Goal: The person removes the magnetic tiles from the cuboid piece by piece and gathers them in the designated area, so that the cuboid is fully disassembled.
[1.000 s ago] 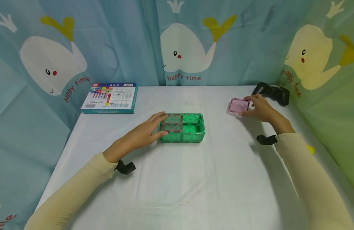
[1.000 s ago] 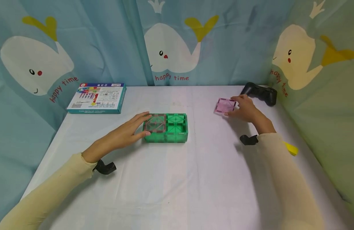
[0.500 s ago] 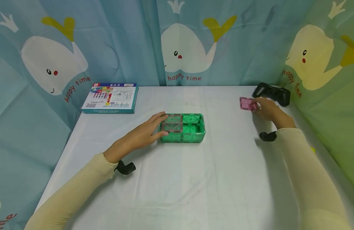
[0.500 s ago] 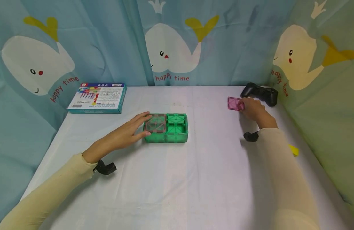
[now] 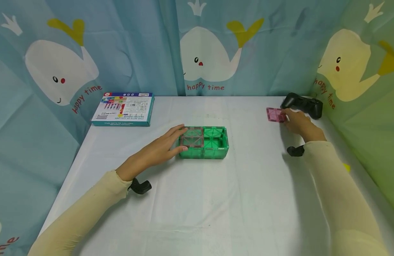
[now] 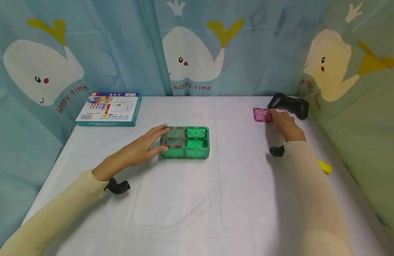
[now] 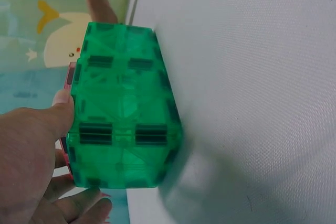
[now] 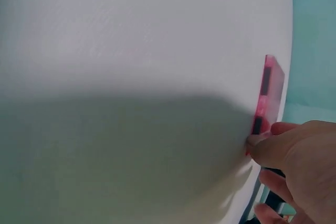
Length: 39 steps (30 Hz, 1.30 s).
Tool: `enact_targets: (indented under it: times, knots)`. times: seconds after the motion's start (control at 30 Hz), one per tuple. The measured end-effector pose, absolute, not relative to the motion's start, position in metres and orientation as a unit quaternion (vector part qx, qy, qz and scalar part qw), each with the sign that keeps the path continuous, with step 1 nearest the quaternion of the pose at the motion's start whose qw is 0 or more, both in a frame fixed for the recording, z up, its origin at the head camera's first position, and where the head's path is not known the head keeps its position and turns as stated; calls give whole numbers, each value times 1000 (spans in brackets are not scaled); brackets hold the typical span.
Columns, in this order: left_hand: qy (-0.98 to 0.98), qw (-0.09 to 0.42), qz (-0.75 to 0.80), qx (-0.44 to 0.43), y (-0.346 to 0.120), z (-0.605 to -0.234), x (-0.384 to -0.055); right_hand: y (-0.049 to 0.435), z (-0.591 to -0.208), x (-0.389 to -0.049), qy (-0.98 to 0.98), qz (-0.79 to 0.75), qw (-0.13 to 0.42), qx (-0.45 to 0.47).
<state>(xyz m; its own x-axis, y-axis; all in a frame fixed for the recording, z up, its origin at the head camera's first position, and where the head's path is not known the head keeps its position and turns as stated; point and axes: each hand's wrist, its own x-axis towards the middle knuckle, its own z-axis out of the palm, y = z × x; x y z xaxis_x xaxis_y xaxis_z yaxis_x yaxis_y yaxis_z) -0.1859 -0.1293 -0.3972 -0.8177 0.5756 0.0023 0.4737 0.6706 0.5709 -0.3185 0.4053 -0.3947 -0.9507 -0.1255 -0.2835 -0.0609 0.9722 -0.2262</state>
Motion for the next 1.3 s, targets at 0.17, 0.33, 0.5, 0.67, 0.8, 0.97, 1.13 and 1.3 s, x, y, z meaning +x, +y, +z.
enact_targets:
  times: [0.17,0.33,0.5,0.67,0.8,0.97,1.13,1.3]
  knots:
    - [910,87,283,291,-129,-397,-186,382,-391,-321,981,-114,130,-83]
    - [910,88,286,286,-129,-396,-185,321,-375,-307,973,-150,98,-143]
    - [909,89,288,287,-129,-396,-184,254,-360,-272,950,-213,89,-211]
    - [909,86,290,288,-128,-396,-184,203,-350,-239,927,-232,91,-281]
    - [909,89,289,286,-128,-396,-184,174,-347,-222,917,-218,77,-323]
    - [909,93,290,285,-129,-396,-185,148,-351,-214,912,-207,105,-338]
    - [908,91,291,287,-129,-396,-186,135,-353,-214,913,-205,136,-325]
    - [909,91,290,285,-129,-397,-185,129,-348,-216,913,-219,167,-302]
